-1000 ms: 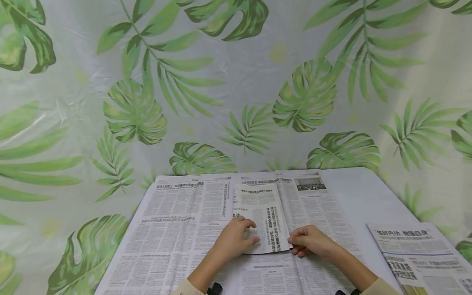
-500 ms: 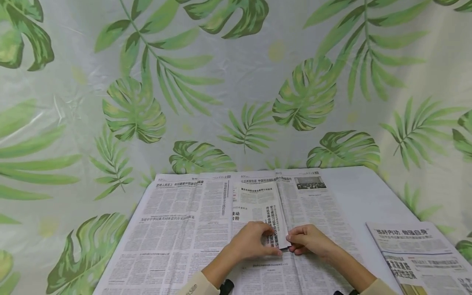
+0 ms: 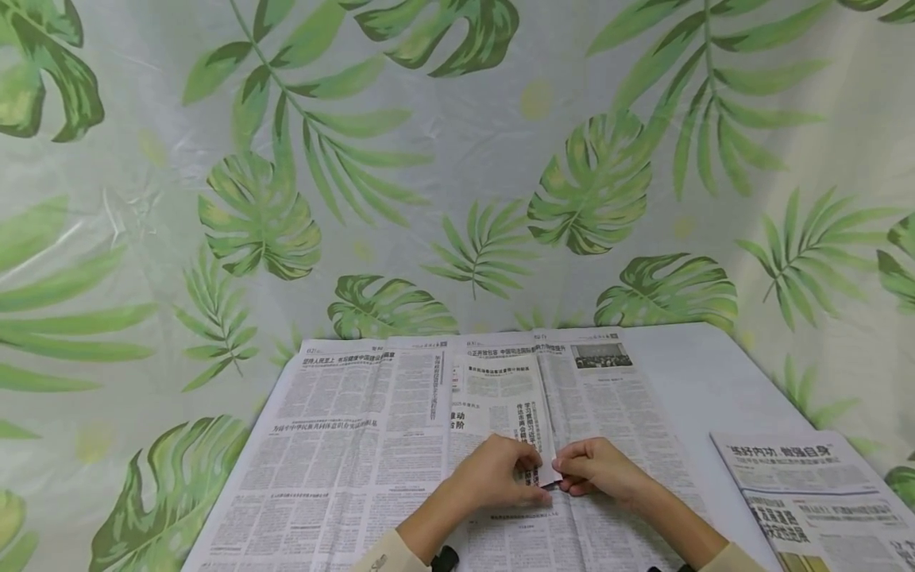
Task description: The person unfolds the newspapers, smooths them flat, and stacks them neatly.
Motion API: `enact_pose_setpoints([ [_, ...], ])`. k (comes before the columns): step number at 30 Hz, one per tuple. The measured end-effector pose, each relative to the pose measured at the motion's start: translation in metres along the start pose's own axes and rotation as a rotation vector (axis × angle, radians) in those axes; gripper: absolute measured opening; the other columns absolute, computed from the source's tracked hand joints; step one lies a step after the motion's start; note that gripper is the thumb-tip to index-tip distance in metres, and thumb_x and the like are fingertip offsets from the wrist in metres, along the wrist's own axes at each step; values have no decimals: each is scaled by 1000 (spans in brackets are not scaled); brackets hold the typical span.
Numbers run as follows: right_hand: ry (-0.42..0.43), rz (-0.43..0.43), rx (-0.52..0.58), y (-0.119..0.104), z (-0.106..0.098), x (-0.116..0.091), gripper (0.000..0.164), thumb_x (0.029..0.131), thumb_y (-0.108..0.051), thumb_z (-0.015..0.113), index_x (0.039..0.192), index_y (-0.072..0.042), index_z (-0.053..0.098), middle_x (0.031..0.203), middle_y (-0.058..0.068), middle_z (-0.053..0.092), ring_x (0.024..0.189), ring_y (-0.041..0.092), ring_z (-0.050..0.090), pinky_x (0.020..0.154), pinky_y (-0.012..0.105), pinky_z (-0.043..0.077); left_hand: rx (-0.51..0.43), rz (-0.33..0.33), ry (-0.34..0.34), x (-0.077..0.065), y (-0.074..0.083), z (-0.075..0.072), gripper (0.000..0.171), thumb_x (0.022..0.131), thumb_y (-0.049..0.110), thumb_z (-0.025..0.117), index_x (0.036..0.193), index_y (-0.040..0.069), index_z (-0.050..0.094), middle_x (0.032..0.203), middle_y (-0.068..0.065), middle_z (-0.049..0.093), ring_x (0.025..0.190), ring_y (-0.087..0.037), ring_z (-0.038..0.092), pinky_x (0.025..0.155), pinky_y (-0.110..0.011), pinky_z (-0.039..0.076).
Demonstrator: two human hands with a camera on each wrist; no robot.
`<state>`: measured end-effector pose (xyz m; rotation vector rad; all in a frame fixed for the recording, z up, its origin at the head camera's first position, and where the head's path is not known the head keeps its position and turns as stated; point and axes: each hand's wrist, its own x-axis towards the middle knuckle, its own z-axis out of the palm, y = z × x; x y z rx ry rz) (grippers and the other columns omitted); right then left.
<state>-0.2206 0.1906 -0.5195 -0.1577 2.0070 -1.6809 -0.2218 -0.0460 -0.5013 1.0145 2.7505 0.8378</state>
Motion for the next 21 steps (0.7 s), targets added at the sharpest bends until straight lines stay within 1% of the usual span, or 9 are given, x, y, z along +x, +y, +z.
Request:
enact_pose_setpoints([
  [3,-3,-10,0,0,0,0,34,101,-19,67,116,11,67,86,3,73,76,12,70,67,25,60,6,18,-1,2,2,1,34,84,40,86,106,15,77,91,11,75,79,7,63,74,-10,50],
  [5,-6,-18,1,-1,0,0,33,101,-19,66,115,10,67,86,3,73,76,12,70,68,25,60,9,41,7,3,3,2,28,88,35,83,105,14,78,89,10,76,78,8,63,72,-9,49],
  [8,-5,-26,1,0,1,-1,32,101,-18,66,114,10,67,85,4,73,76,12,70,68,25,60,13,66,24,3,4,3,18,93,28,77,104,13,79,86,11,76,74,12,61,69,-6,48],
  [10,-3,-30,3,1,1,-1,32,101,-18,66,114,11,67,85,4,73,76,12,70,68,25,60,0,71,44,2,4,3,15,96,22,72,106,12,78,83,11,75,69,13,58,66,-6,47],
  [12,-3,-35,5,1,0,-1,33,100,-18,67,114,11,66,86,3,72,77,12,70,68,25,60,-23,56,73,2,5,2,16,97,15,69,111,11,76,81,10,74,65,13,55,61,-7,46],
  [16,1,-48,5,1,0,-3,33,100,-17,68,113,12,67,87,3,72,77,12,70,68,25,60,-81,21,159,-1,3,-4,26,93,7,68,118,12,70,79,8,71,63,10,55,59,-9,47],
  [19,12,-57,-2,1,0,-4,32,99,-17,68,111,13,67,86,3,72,76,12,71,68,25,60,-99,30,214,-3,0,-8,27,91,5,67,117,13,69,78,7,71,64,9,56,61,-9,48],
  [21,22,-60,-6,0,0,-4,31,98,-16,69,110,13,68,85,3,72,76,12,71,67,25,60,-108,41,239,-5,-3,-10,25,91,4,67,114,12,70,78,8,70,64,8,56,61,-9,48],
])
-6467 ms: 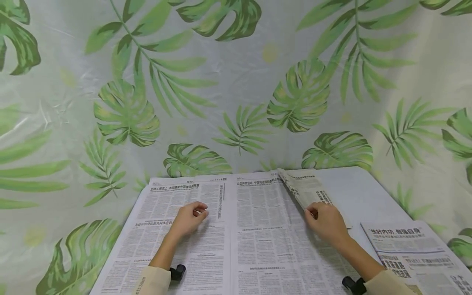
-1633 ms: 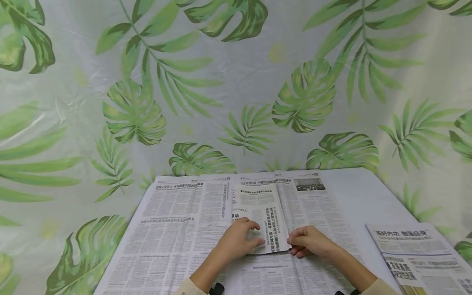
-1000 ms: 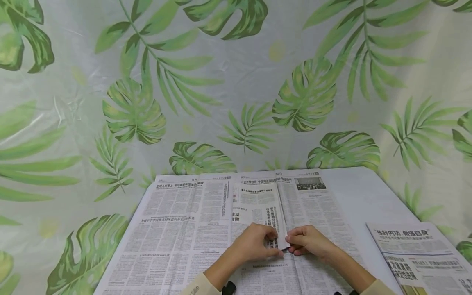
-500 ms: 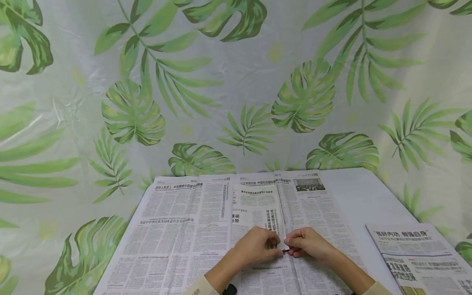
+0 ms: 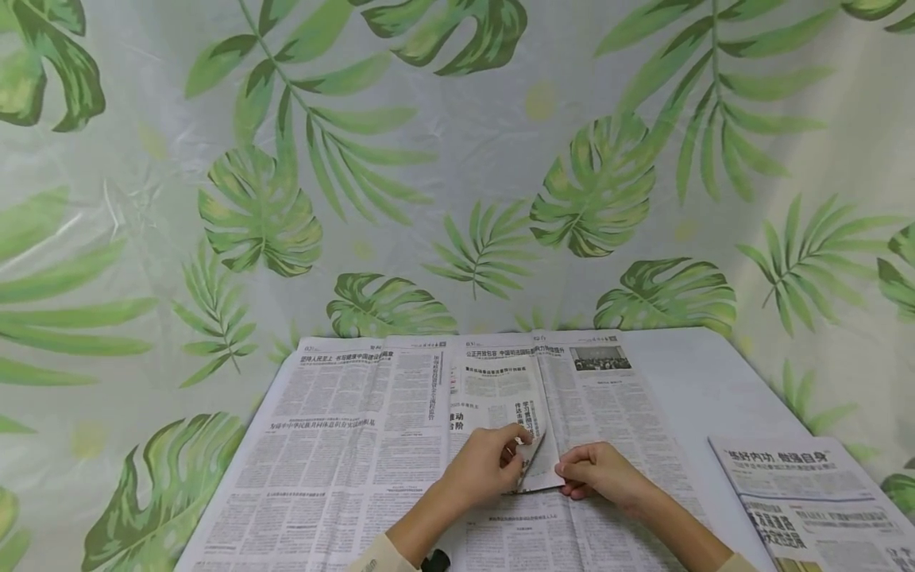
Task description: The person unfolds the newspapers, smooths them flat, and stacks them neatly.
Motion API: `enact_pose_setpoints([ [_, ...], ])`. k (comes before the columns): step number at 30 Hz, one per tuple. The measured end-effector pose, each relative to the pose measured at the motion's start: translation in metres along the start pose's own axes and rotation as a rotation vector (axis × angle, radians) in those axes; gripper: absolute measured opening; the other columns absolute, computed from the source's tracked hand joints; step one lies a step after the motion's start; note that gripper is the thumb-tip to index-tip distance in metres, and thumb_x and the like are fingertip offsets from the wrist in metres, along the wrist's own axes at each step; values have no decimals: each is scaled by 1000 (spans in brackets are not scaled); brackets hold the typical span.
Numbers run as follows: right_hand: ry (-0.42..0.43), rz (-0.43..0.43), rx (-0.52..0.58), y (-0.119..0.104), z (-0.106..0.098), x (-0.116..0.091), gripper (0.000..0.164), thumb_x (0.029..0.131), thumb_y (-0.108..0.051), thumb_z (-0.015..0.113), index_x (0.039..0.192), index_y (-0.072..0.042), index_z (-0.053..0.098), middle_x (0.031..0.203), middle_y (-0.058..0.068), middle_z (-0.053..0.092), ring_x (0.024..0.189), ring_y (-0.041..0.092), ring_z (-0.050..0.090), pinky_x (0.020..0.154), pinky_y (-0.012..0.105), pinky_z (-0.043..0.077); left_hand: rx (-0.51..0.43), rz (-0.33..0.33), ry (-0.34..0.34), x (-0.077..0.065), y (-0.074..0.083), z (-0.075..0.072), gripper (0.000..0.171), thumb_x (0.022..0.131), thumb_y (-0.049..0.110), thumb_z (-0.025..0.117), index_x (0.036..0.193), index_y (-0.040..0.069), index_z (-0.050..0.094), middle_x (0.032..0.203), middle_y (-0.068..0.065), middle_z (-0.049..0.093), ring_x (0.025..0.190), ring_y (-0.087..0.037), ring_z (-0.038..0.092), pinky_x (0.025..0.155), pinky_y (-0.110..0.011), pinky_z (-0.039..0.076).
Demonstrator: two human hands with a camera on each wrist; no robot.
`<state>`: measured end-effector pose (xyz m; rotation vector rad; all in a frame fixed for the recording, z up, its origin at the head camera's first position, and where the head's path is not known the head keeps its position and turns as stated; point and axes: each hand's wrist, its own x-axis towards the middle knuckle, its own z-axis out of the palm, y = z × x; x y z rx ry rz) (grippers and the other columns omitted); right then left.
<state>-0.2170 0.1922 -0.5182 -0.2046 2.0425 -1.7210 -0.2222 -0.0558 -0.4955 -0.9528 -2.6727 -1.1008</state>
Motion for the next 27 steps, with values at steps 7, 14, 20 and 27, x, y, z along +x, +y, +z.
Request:
enact_pose_setpoints([
  [7,24,16,-20,1,-1,-3,31,98,-16,70,111,12,67,85,5,75,76,13,72,67,26,61,-73,-25,32,-7,-9,-16,11,94,5,66,99,12,74,87,6,75,73,7,62,68,-12,53],
  [14,40,18,-76,-1,-10,-10,33,100,-17,68,113,13,66,88,7,76,79,16,72,69,29,61,-115,-86,103,-11,-16,-43,10,94,8,66,97,14,74,89,6,75,75,2,65,71,-17,57],
  [20,66,5,-107,0,-17,-13,32,99,-17,69,111,13,67,87,8,76,77,16,71,69,28,62,-116,-146,183,-14,-20,-65,8,93,10,68,95,15,74,85,7,74,73,0,66,70,-21,58],
  [27,87,39,-111,1,-20,-13,31,99,-17,70,111,12,68,87,7,76,77,16,72,68,29,61,-98,-178,284,-22,-28,-86,9,91,9,69,94,16,74,81,8,73,70,-1,66,67,-22,58],
])
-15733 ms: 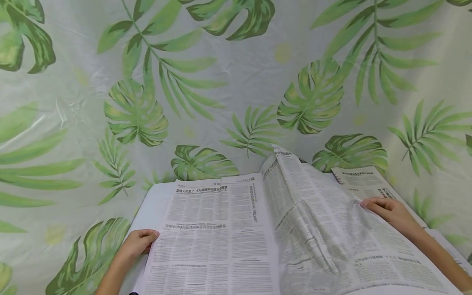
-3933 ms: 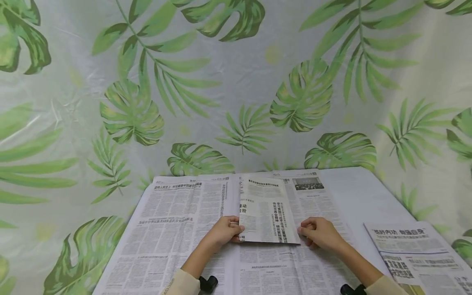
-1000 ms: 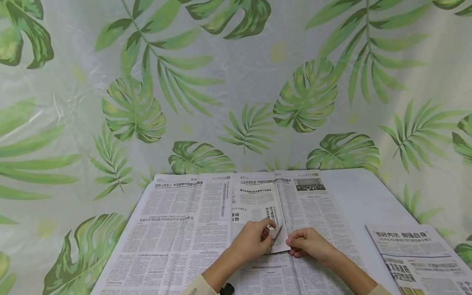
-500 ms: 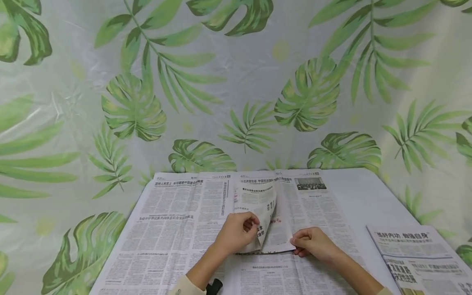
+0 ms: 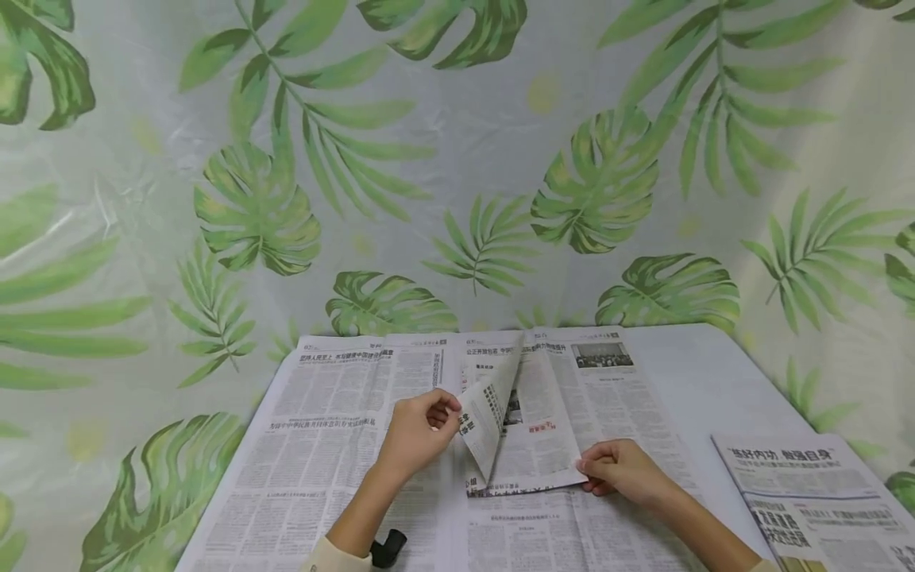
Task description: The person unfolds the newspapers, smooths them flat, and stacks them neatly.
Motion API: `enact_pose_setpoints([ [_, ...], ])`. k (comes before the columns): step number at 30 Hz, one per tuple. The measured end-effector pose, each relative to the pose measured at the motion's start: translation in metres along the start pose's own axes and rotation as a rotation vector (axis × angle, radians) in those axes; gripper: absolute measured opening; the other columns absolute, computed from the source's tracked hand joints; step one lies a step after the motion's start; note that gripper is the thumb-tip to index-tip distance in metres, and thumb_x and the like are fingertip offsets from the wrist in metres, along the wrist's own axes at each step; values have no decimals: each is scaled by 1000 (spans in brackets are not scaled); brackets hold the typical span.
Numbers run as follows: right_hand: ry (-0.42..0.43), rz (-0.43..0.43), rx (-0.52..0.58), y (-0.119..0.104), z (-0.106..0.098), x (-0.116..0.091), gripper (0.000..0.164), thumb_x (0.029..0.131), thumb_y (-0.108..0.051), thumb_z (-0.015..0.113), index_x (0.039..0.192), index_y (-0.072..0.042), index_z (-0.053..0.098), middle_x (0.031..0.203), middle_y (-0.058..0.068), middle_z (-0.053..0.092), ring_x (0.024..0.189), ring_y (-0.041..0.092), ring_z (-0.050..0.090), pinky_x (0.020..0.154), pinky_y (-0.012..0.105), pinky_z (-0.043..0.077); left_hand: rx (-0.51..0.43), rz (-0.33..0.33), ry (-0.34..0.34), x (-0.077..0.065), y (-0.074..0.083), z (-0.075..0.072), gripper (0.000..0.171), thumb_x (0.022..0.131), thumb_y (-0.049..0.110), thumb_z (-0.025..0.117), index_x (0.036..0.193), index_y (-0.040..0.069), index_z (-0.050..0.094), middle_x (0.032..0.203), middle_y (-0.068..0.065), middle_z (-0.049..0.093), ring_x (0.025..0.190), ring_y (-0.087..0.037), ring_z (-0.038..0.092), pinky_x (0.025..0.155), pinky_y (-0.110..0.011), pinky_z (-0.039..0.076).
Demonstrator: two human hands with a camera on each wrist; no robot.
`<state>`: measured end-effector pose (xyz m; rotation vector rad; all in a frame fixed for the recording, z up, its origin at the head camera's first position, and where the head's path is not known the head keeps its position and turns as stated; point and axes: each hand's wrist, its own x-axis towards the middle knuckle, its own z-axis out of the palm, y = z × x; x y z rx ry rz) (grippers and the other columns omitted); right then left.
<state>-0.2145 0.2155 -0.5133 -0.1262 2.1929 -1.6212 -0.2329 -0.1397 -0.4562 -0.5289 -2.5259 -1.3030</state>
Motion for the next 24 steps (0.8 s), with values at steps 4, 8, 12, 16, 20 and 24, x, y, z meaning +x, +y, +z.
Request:
enact_pose_setpoints([
  [4,10,7,1,2,-1,-2,32,99,-17,70,112,12,67,88,7,77,78,16,72,69,30,62,-8,-22,57,-2,-4,-10,13,89,6,69,96,16,75,81,7,73,70,-3,67,67,-22,59],
  [8,37,9,-3,3,-4,-3,32,100,-16,69,113,13,67,88,8,76,77,17,72,69,30,62,-26,-43,90,-1,-7,-16,21,88,4,70,106,14,76,83,3,73,71,-5,68,67,-22,59],
  [12,50,26,-3,4,-6,-3,31,100,-15,68,113,13,66,88,8,76,77,17,71,69,30,62,-39,-89,99,-3,-9,-22,29,90,6,74,118,12,75,83,2,72,70,-5,70,67,-21,59],
  [16,55,40,-3,5,-9,-4,30,100,-15,69,113,12,67,88,7,76,77,17,72,69,31,62,-67,-125,92,-7,-13,-28,32,91,5,76,122,8,74,85,-2,73,71,-11,73,65,-22,59],
  [20,56,39,-7,6,-12,-6,29,100,-15,68,111,12,68,89,6,76,77,17,72,69,30,62,-143,-196,70,-10,-18,-33,31,93,6,75,124,6,73,88,-5,74,76,-21,76,67,-28,62],
  [24,57,17,-17,8,-15,-7,28,100,-13,67,110,13,68,88,7,76,76,15,72,68,28,61,-179,-278,63,-15,-22,-40,33,95,12,74,128,8,71,88,-4,76,81,-29,77,72,-35,63],
])
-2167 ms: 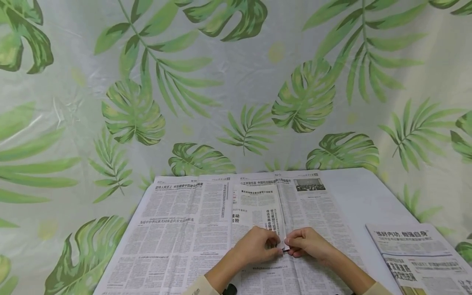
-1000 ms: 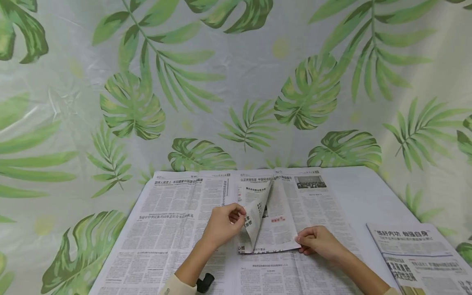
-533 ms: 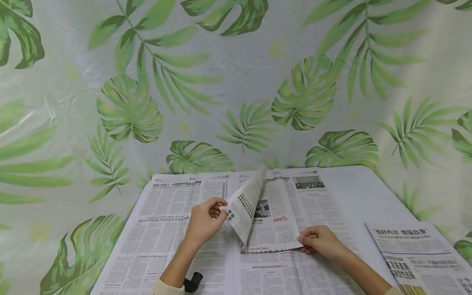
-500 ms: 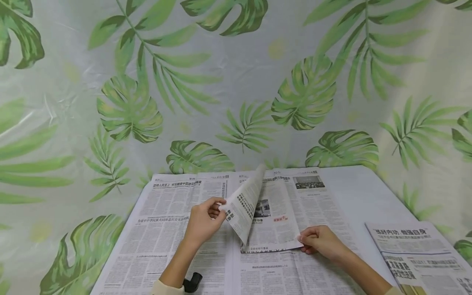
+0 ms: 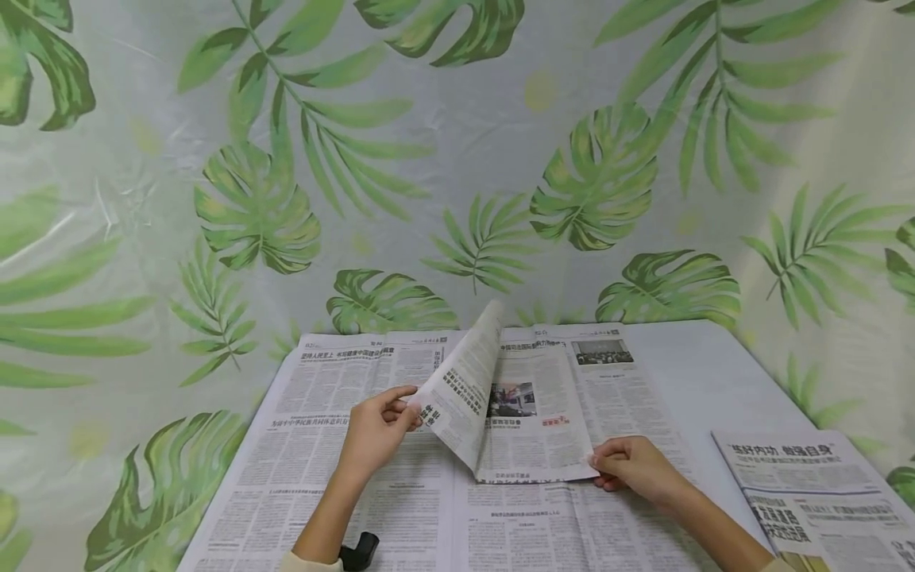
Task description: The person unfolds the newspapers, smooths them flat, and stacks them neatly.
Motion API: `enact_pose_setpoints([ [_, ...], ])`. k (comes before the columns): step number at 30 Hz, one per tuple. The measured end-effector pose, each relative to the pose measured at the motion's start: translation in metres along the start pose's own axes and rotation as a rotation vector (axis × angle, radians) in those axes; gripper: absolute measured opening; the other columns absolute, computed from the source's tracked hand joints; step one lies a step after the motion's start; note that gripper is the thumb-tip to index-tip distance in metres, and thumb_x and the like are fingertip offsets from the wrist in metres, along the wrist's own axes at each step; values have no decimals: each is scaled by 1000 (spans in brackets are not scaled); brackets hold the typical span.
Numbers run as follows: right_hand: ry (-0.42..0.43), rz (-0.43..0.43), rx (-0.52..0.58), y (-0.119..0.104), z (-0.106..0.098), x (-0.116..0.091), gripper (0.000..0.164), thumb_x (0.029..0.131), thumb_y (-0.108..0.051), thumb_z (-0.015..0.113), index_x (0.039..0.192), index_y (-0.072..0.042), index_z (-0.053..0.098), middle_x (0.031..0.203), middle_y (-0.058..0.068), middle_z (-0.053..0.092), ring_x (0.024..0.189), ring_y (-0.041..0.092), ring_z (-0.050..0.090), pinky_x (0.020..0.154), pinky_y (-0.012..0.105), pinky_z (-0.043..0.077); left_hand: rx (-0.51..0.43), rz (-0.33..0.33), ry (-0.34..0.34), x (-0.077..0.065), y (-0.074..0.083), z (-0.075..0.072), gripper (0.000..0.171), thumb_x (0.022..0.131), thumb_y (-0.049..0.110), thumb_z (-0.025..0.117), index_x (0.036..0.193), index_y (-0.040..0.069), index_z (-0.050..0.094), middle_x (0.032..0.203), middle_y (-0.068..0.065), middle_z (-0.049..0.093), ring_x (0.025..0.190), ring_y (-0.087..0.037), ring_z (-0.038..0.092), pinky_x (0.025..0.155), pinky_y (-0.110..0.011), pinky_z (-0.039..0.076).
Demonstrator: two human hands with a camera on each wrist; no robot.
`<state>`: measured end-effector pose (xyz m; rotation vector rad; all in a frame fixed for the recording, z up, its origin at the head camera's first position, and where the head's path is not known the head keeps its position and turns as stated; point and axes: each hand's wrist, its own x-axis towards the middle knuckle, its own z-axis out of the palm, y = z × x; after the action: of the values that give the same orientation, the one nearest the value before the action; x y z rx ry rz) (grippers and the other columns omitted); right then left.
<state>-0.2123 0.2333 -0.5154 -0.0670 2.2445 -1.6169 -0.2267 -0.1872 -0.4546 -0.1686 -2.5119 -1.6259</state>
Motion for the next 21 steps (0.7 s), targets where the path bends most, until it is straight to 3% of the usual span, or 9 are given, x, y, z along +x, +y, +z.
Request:
enact_pose_setpoints([
  [8,55,52,-38,2,-4,1,27,99,-15,69,108,10,70,81,5,75,72,14,70,65,27,60,54,-79,0,-8,-12,-14,32,93,13,77,122,1,72,85,-4,77,76,-26,77,66,-28,61],
  [12,49,56,-25,3,-7,0,28,99,-16,70,109,10,69,82,5,76,73,14,71,65,28,60,41,-135,7,-13,-16,-18,29,93,14,77,116,-2,72,84,-5,77,75,-24,77,69,-31,62],
  [18,34,62,-16,2,-8,-1,29,99,-18,71,109,10,69,81,4,75,73,14,71,65,28,60,49,-206,5,-19,-22,-26,16,94,21,76,98,5,77,76,-3,76,73,-28,77,72,-40,63],
  [21,29,62,-21,2,-8,-1,29,99,-18,70,109,9,69,80,4,75,73,14,70,64,27,60,84,-230,3,-22,-27,-31,17,94,23,77,93,6,77,74,-3,76,71,-27,77,69,-38,63],
])
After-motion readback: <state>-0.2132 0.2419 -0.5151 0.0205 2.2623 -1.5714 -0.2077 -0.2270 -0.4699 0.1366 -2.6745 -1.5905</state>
